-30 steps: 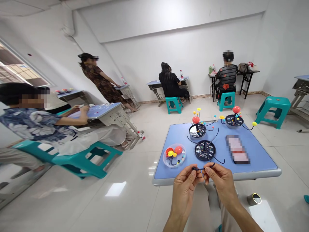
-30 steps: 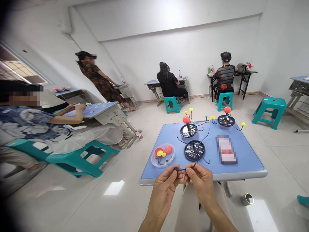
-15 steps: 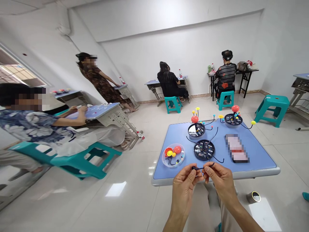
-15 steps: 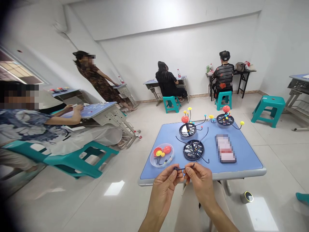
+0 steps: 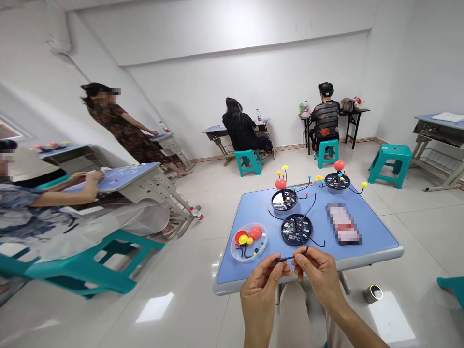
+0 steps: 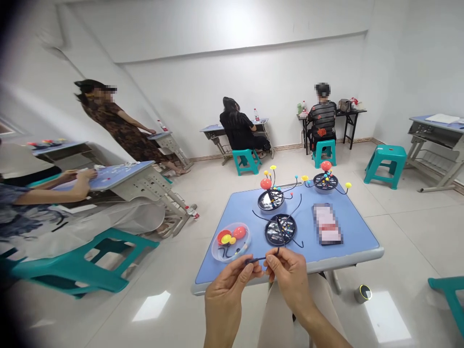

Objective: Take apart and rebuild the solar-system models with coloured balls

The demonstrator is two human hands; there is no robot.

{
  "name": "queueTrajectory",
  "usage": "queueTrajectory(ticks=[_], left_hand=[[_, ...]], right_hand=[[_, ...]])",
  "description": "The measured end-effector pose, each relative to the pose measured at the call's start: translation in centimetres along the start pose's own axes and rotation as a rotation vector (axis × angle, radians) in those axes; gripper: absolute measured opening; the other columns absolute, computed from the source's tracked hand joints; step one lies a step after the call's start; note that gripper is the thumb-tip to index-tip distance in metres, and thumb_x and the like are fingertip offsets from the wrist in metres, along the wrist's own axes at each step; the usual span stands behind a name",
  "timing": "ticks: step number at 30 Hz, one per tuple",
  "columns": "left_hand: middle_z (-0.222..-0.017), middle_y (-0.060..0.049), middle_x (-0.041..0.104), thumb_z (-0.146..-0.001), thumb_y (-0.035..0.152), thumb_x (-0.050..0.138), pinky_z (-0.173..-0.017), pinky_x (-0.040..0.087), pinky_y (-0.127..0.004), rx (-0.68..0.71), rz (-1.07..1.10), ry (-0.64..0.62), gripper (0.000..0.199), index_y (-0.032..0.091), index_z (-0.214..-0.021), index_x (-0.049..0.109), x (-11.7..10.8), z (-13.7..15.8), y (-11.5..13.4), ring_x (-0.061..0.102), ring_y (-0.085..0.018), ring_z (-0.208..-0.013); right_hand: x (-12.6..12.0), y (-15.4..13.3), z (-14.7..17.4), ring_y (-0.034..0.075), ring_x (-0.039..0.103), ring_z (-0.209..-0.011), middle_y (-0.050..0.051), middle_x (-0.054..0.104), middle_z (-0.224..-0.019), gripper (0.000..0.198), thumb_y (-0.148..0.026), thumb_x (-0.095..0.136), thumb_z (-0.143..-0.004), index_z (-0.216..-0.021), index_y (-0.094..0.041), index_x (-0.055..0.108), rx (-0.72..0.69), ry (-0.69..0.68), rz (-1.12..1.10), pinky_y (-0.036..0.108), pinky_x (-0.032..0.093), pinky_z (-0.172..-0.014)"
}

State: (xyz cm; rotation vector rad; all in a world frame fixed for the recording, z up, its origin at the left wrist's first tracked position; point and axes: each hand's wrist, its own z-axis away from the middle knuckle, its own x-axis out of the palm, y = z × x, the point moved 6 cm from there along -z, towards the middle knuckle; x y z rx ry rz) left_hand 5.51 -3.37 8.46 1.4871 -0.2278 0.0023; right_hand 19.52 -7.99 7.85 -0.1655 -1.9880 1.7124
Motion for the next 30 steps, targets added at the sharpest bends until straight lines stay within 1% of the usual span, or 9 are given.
queueTrajectory(ticks=[4,8,11,16,19,22,26,28,30], left_hand=[[-0.073,-0.005,0.075,-0.064,0.042,0.081,-0.068,0.060,-0.031,0.006,-0.026,0.016,0.039,0.015,-0.091,0.073,-0.3,-0.1,-0.2,0.071,-0.020,-0.066],[-0.072,-0.004,0.075,-0.067,0.042,0.079,-0.068,0.060,-0.028,0.051,-0.107,0.020,0.036,0.016,-0.091,0.073,-0.5,0.0,-0.1,0.071,-0.019,-0.065],[-0.068,-0.003,0.073,-0.069,0.041,0.078,-0.068,0.059,-0.028,0.110,-0.172,0.000,0.032,0.017,-0.090,0.074,-0.6,0.0,0.2,0.070,-0.019,-0.063],[-0.061,-0.001,0.071,-0.072,0.039,0.075,-0.065,0.058,-0.030,0.204,-0.205,-0.034,0.023,0.021,-0.086,0.076,-0.5,-0.1,0.2,0.068,-0.020,-0.057],[-0.057,0.000,0.070,-0.073,0.037,0.074,-0.062,0.057,-0.029,0.233,-0.219,-0.032,0.018,0.023,-0.083,0.077,-0.5,-0.1,0.0,0.066,-0.019,-0.053],[-0.056,0.000,0.069,-0.073,0.036,0.073,-0.060,0.057,-0.028,0.231,-0.205,-0.025,0.016,0.023,-0.082,0.077,-0.3,0.0,0.0,0.065,-0.018,-0.052],[-0.057,0.001,0.068,-0.074,0.037,0.072,-0.058,0.056,-0.026,0.214,-0.171,-0.065,0.018,0.022,-0.083,0.077,0.7,-0.5,0.4,0.064,-0.016,-0.052],[-0.059,0.000,0.068,-0.076,0.036,0.071,-0.057,0.055,-0.025,0.211,-0.180,-0.105,0.019,0.021,-0.086,0.076,1.8,-1.1,1.0,0.063,-0.015,-0.052],[-0.064,0.000,0.068,-0.076,0.034,0.071,-0.056,0.053,-0.024,0.218,-0.188,-0.141,0.021,0.019,-0.090,0.076,3.1,-2.1,1.9,0.062,-0.014,-0.052]], right_hand=[[0.2,-0.2,-0.2,0.012,0.055,-0.052,0.002,0.064,-0.063,0.034,-0.050,0.070,-0.076,-0.073,-0.016,0.067,0.046,0.002,-0.045,0.022,0.047,-0.047],[0.5,-0.4,-0.4,0.012,0.056,-0.052,0.001,0.064,-0.063,0.036,-0.052,0.071,-0.074,-0.072,-0.016,0.066,0.078,-0.012,-0.058,0.022,0.047,-0.046],[0.4,-0.4,-0.4,0.012,0.057,-0.051,0.001,0.064,-0.062,0.036,-0.052,0.071,-0.074,-0.071,-0.016,0.067,0.048,-0.016,-0.034,0.022,0.047,-0.045],[0.1,0.0,-0.3,0.012,0.056,-0.047,0.001,0.063,-0.060,0.030,-0.046,0.066,-0.080,-0.071,-0.017,0.068,-0.022,-0.017,0.037,0.023,0.049,-0.043],[0.2,0.4,-0.2,0.012,0.056,-0.045,0.000,0.062,-0.058,0.029,-0.044,0.065,-0.081,-0.069,-0.018,0.067,-0.027,-0.014,0.053,0.023,0.049,-0.043],[0.4,0.6,0.0,0.012,0.056,-0.044,0.000,0.060,-0.057,0.030,-0.044,0.064,-0.082,-0.067,-0.018,0.066,-0.037,-0.005,0.074,0.023,0.049,-0.043],[0.0,-0.3,-0.4,0.012,0.056,-0.046,0.000,0.060,-0.059,0.032,-0.048,0.063,-0.083,-0.071,-0.018,0.064,-0.062,0.034,0.101,0.024,0.050,-0.045],[-0.5,-1.5,-1.2,0.012,0.057,-0.049,0.000,0.061,-0.059,0.032,-0.048,0.064,-0.082,-0.074,-0.018,0.065,-0.079,0.025,0.141,0.024,0.050,-0.049],[-1.0,-3.1,-2.6,0.012,0.056,-0.050,0.000,0.061,-0.059,0.031,-0.048,0.066,-0.080,-0.075,-0.017,0.065,-0.086,-0.014,0.170,0.024,0.050,-0.051]])
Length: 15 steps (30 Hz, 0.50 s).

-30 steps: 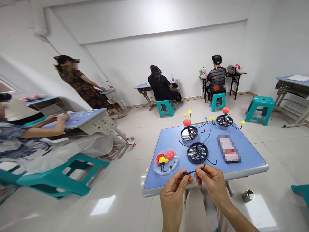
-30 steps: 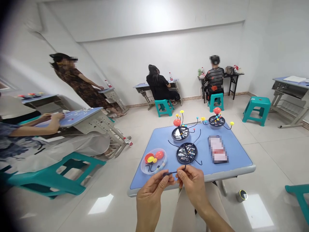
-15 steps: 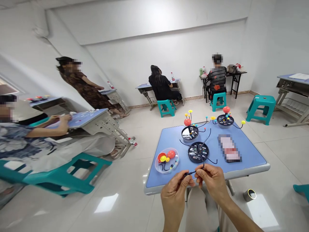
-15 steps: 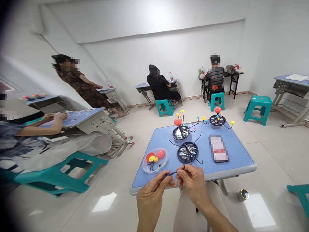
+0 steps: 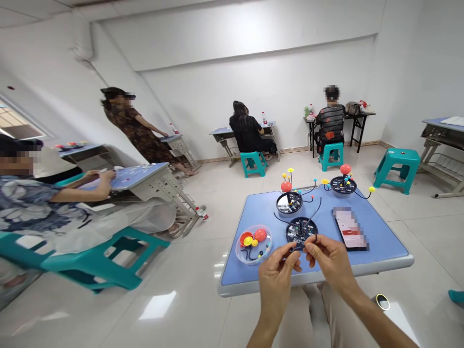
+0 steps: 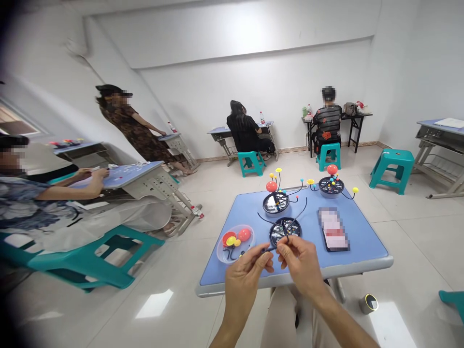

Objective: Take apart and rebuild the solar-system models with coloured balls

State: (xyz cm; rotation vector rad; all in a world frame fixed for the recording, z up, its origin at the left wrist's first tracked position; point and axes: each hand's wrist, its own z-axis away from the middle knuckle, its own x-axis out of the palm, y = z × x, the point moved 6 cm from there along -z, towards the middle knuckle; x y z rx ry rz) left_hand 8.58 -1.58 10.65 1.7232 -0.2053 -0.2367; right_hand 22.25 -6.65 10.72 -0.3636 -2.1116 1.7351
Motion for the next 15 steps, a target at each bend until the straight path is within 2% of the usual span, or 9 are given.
queueTrajectory(ticks=[3,6,10,15], left_hand=[[-0.076,-0.003,0.069,-0.074,0.032,0.072,-0.055,0.053,-0.024,0.031,0.032,-0.027,0.028,0.019,-0.098,0.074,1.4,-2.4,1.2,0.061,-0.013,-0.056],[-0.080,-0.003,0.069,-0.074,0.032,0.072,-0.055,0.051,-0.025,0.073,0.056,-0.001,0.029,0.018,-0.100,0.073,2.3,-4.8,1.5,0.060,-0.014,-0.058],[-0.078,-0.004,0.070,-0.073,0.028,0.070,-0.058,0.048,-0.025,0.115,-0.015,0.031,0.016,0.019,-0.086,0.075,2.9,-7.1,-0.2,0.060,-0.015,-0.061],[-0.075,-0.003,0.069,-0.072,0.022,0.070,-0.066,0.048,-0.028,0.156,-0.162,0.084,0.013,0.021,-0.084,0.075,3.0,-8.5,-3.0,0.061,-0.018,-0.069]], right_hand=[[-1.0,-1.7,-3.2,0.013,0.055,-0.050,-0.001,0.061,-0.057,0.031,-0.048,0.068,-0.076,-0.073,-0.018,0.065,-0.008,-0.059,0.001,0.025,0.050,-0.051],[-1.5,-2.0,-6.4,0.013,0.054,-0.049,-0.002,0.060,-0.055,0.029,-0.046,0.070,-0.074,-0.072,-0.018,0.065,-0.013,-0.106,0.018,0.026,0.049,-0.050],[-1.7,0.3,-9.4,0.013,0.054,-0.050,-0.002,0.059,-0.054,0.030,-0.046,0.072,-0.068,-0.067,-0.018,0.064,0.026,-0.139,0.012,0.024,0.046,-0.046],[-2.1,4.0,-11.1,0.012,0.052,-0.046,-0.003,0.058,-0.051,0.028,-0.044,0.071,-0.068,-0.063,-0.018,0.062,0.068,-0.114,0.003,0.023,0.045,-0.043]])
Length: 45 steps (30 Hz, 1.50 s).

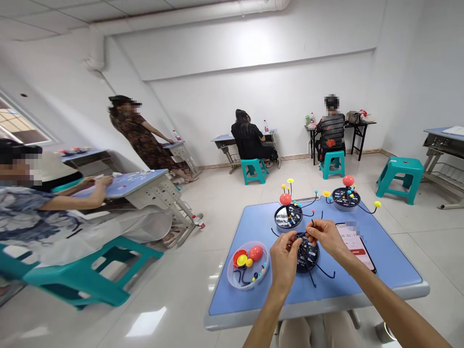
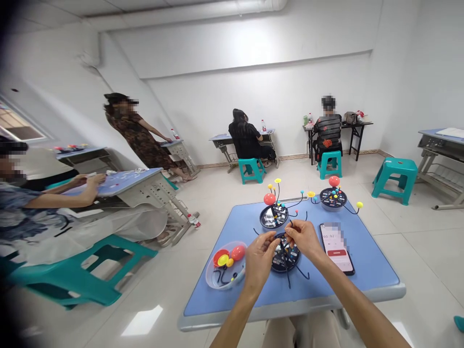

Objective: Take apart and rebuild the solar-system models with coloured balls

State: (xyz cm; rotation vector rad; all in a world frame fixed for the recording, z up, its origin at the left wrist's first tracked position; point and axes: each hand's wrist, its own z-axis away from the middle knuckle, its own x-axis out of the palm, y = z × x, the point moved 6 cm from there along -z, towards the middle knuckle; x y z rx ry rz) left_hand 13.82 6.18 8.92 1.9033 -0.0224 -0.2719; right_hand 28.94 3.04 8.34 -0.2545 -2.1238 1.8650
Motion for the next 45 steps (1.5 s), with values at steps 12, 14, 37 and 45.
queueTrajectory(ticks=[12,14,37,45], left_hand=[[-0.073,-0.003,0.067,-0.076,0.023,0.067,-0.066,0.046,-0.029,0.062,-0.100,-0.036,0.007,0.023,-0.077,0.074,1.1,-0.2,-1.0,0.060,-0.019,-0.067],[-0.073,-0.003,0.067,-0.077,0.024,0.067,-0.065,0.046,-0.029,0.071,-0.111,-0.041,0.007,0.022,-0.077,0.074,1.2,-0.1,-1.0,0.060,-0.019,-0.067],[-0.067,-0.002,0.062,-0.080,0.011,0.060,-0.060,0.035,-0.026,0.020,-0.528,-0.181,0.016,0.016,-0.066,0.067,2.3,0.2,-3.0,0.054,-0.014,-0.061],[-0.083,-0.004,0.071,-0.082,0.014,0.058,-0.070,0.045,-0.029,-0.022,-0.390,-0.124,0.015,0.019,-0.090,0.070,2.5,1.1,-3.4,0.062,-0.017,-0.074]], right_hand=[[-0.8,3.1,-1.2,0.011,0.049,-0.043,-0.005,0.056,-0.050,0.021,-0.037,0.065,-0.070,-0.064,-0.018,0.061,0.051,0.037,0.034,0.022,0.040,-0.039],[-0.8,3.3,-1.1,0.011,0.050,-0.044,-0.004,0.057,-0.051,0.022,-0.038,0.066,-0.069,-0.063,-0.018,0.060,0.068,0.042,0.040,0.022,0.041,-0.040],[-0.2,7.0,-0.6,0.011,0.053,-0.042,-0.007,0.055,-0.046,0.013,-0.019,0.064,-0.064,-0.073,-0.018,0.054,0.241,0.127,0.133,0.020,0.040,-0.038],[-0.8,7.0,-0.5,0.014,0.056,-0.043,-0.004,0.059,-0.049,0.027,-0.033,0.069,-0.064,-0.083,-0.016,0.059,0.217,0.096,0.239,0.023,0.042,-0.040]])
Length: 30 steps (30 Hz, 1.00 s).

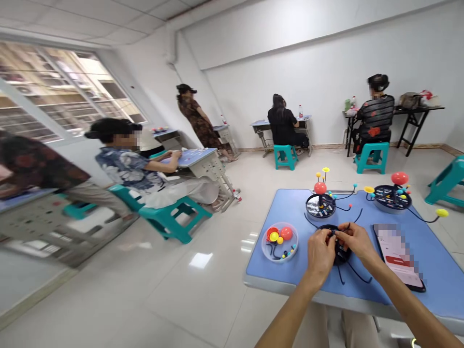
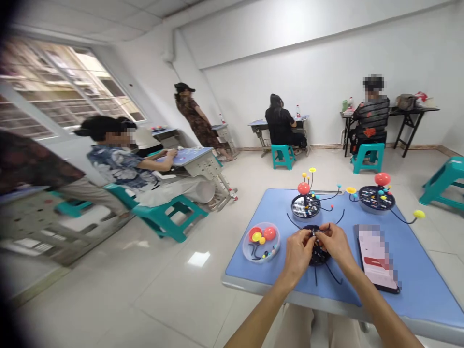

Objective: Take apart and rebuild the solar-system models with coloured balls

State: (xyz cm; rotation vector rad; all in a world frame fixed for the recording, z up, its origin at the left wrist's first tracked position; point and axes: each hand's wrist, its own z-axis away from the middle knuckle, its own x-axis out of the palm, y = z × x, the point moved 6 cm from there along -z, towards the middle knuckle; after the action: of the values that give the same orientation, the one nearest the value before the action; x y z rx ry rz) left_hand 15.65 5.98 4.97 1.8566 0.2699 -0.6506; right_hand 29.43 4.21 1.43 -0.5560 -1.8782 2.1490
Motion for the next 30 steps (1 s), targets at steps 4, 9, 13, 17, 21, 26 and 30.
queueTrajectory(ticks=[4,9,13,17,21,26,30], left_hand=[[-0.083,-0.005,0.072,-0.083,0.014,0.057,-0.073,0.046,-0.031,-0.010,-0.039,-0.005,0.015,0.018,-0.088,0.071,0.0,0.1,0.0,0.063,-0.019,-0.076],[-0.083,-0.005,0.072,-0.082,0.015,0.059,-0.074,0.046,-0.030,-0.019,-0.005,-0.021,0.015,0.018,-0.089,0.072,-0.1,0.0,0.3,0.063,-0.019,-0.078],[-0.084,-0.006,0.072,-0.083,0.014,0.057,-0.075,0.046,-0.030,-0.004,-0.008,-0.024,0.016,0.019,-0.085,0.072,-0.2,0.1,0.5,0.063,-0.019,-0.080],[-0.086,-0.007,0.072,-0.082,0.013,0.057,-0.076,0.047,-0.031,-0.027,0.009,-0.045,0.016,0.017,-0.089,0.071,-0.1,0.2,0.4,0.064,-0.020,-0.081],[-0.085,-0.006,0.071,-0.081,0.014,0.060,-0.076,0.048,-0.032,-0.030,0.054,-0.012,0.029,0.016,-0.109,0.067,-0.9,0.9,0.0,0.064,-0.020,-0.078],[-0.081,-0.003,0.071,-0.085,0.018,0.057,-0.071,0.049,-0.030,-0.002,0.102,0.125,0.016,0.021,-0.093,0.071,-5.6,3.6,-1.6,0.064,-0.017,-0.073],[-0.082,-0.003,0.070,-0.090,0.023,0.053,-0.071,0.050,-0.028,-0.040,0.097,0.341,0.018,0.021,-0.088,0.070,-12.0,6.1,-4.8,0.064,-0.016,-0.074]], right_hand=[[-1.4,-0.9,0.1,0.018,0.062,-0.048,0.002,0.066,-0.057,0.043,-0.043,0.065,-0.068,-0.100,-0.014,0.061,-0.033,-0.048,0.161,0.028,0.048,-0.046],[-4.1,-3.6,1.3,0.020,0.066,-0.054,0.009,0.075,-0.076,0.044,-0.049,0.059,-0.073,-0.101,-0.016,0.065,-0.124,0.016,0.447,0.032,0.051,-0.053],[-4.8,-5.8,2.7,0.025,0.070,-0.071,0.011,0.075,-0.085,0.047,-0.053,0.056,-0.072,-0.100,-0.017,0.067,-0.155,0.036,0.565,0.034,0.053,-0.059],[-3.9,-9.0,5.0,0.024,0.069,-0.070,0.007,0.074,-0.081,0.044,-0.055,0.053,-0.075,-0.096,-0.021,0.070,-0.270,0.090,0.637,0.034,0.051,-0.063],[-1.2,-11.6,7.4,0.022,0.066,-0.067,0.008,0.074,-0.084,0.036,-0.050,0.053,-0.078,-0.093,-0.023,0.070,-0.386,0.048,0.627,0.031,0.049,-0.059],[4.1,-13.1,8.8,0.022,0.063,-0.069,0.007,0.073,-0.088,0.027,-0.041,0.050,-0.083,-0.089,-0.024,0.070,-0.500,-0.123,0.646,0.032,0.046,-0.063],[9.7,-13.4,9.2,0.020,0.060,-0.069,0.006,0.071,-0.080,0.027,-0.028,0.045,-0.089,-0.083,-0.022,0.070,-0.579,-0.323,0.756,0.029,0.040,-0.065]])
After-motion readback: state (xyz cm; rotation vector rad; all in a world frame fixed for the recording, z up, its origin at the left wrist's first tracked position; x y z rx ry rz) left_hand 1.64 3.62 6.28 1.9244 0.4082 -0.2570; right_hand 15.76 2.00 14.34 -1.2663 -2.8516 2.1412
